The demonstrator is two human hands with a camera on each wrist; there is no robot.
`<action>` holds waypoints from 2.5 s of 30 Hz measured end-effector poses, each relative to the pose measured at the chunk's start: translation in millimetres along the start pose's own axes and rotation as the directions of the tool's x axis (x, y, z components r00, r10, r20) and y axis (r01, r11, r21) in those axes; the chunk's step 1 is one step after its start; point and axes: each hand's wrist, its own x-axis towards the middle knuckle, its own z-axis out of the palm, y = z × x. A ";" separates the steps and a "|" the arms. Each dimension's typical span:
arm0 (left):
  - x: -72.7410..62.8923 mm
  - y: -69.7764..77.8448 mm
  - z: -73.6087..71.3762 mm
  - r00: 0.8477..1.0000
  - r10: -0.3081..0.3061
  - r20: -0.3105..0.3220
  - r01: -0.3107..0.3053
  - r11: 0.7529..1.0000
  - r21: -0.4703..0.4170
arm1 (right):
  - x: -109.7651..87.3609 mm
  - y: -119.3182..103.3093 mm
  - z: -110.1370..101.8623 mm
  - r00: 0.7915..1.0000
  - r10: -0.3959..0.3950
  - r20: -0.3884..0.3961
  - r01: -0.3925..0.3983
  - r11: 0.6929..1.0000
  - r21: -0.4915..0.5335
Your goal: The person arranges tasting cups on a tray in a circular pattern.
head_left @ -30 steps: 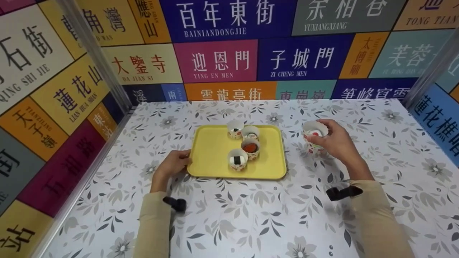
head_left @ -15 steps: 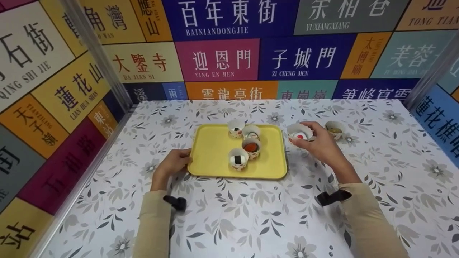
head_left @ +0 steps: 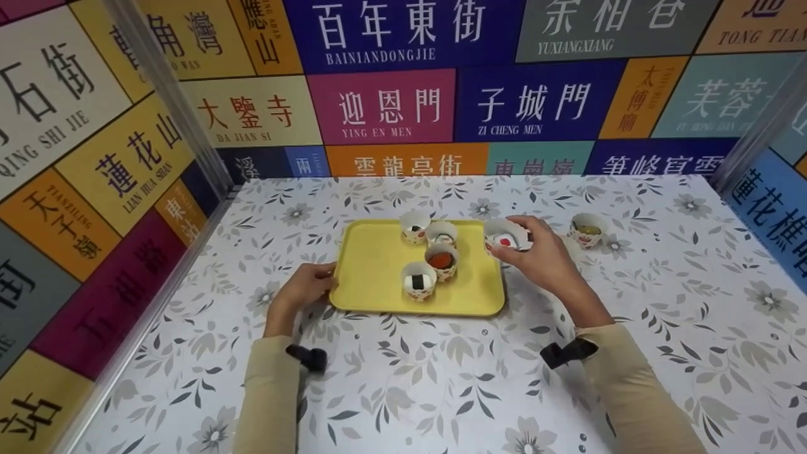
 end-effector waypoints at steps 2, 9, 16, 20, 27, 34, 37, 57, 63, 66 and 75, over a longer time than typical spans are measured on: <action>-0.5 -0.1 -0.5 1.000 -0.005 0.000 0.005 1.000 0.000 | 2.5 -1.9 4.6 1.000 0.004 0.004 -0.004 1.000 0.005; -0.6 -0.8 -0.6 1.000 -0.013 -0.006 0.013 1.000 0.018 | 11.4 -12.8 19.9 0.998 -0.015 0.056 0.014 1.000 0.028; 0.1 0.1 -0.2 1.000 -0.011 -0.005 0.011 1.000 0.029 | 20.0 -28.4 37.2 0.994 -0.064 0.093 0.060 0.997 0.048; 0.2 0.4 0.4 1.000 -0.012 -0.004 0.012 1.000 0.019 | 25.4 -36.2 47.3 0.992 -0.085 0.088 0.082 0.996 0.037; -0.9 0.1 0.8 1.000 -0.004 0.016 0.005 0.998 -0.059 | 33.7 -51.9 63.5 0.986 -0.135 0.092 0.132 0.990 0.045; -1.9 0.9 -0.1 1.000 -0.015 0.021 0.015 0.999 -0.034 | 39.7 -64.7 83.0 0.979 -0.155 0.131 0.148 0.987 0.056; -1.7 0.1 0.0 1.000 -0.021 0.016 0.021 0.999 -0.025 | 41.3 -68.3 92.0 0.978 -0.159 0.138 0.152 0.987 0.058; -1.6 -0.4 0.5 1.000 -0.013 0.023 0.013 0.999 -0.042 | 43.4 -81.5 128.6 0.968 -0.168 0.189 0.180 0.982 -0.048; -0.6 -0.3 0.9 1.000 -0.017 0.016 0.018 0.999 -0.031 | 45.0 -86.9 136.1 0.959 -0.143 0.246 0.166 0.983 -0.079; 0.5 1.8 1.2 1.000 -0.015 0.013 0.015 1.000 -0.023 | 46.8 -86.0 137.2 0.954 -0.140 0.264 0.172 0.980 -0.103; 0.3 0.2 -0.8 1.000 -0.004 0.017 0.005 0.999 -0.041 | 50.5 -80.7 143.1 0.956 -0.133 0.261 0.179 0.970 -0.162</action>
